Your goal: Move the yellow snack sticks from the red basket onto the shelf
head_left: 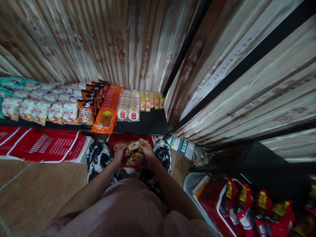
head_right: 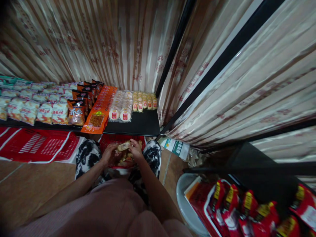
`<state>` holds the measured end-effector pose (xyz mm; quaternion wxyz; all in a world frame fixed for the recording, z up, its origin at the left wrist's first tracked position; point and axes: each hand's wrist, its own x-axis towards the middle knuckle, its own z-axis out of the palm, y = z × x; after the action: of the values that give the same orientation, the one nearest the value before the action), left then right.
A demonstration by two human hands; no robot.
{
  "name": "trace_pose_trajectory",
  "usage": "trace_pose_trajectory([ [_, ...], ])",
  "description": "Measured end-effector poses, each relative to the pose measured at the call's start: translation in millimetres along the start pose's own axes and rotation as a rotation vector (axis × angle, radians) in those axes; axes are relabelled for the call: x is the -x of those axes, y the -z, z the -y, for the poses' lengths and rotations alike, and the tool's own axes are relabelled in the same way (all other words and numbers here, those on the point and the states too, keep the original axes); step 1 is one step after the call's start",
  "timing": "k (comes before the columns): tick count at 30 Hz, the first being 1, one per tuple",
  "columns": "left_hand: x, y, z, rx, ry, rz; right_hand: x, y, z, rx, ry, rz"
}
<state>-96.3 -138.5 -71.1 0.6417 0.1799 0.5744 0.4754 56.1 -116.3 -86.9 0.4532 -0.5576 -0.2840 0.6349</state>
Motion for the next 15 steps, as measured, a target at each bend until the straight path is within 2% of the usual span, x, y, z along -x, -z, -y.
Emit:
trace_pose_trajectory([
  [7, 8.1, -4.6, -3.8, 0.065, 0.187, 0.038, -0.3, 2.1, 5.5, -0.049, 0.005, 0.069],
  [11, 10.2, -7.3, -7.3, 0.092, 0.186, 0.04, 1.8, 4.3, 11.4, -0.095, 0.03, 0.148],
  [15, 7.2, -9.0, -5.1, 0.088, 0.13, 0.08, 3.5, 5.9, 18.6, -0.107, 0.053, 0.158],
])
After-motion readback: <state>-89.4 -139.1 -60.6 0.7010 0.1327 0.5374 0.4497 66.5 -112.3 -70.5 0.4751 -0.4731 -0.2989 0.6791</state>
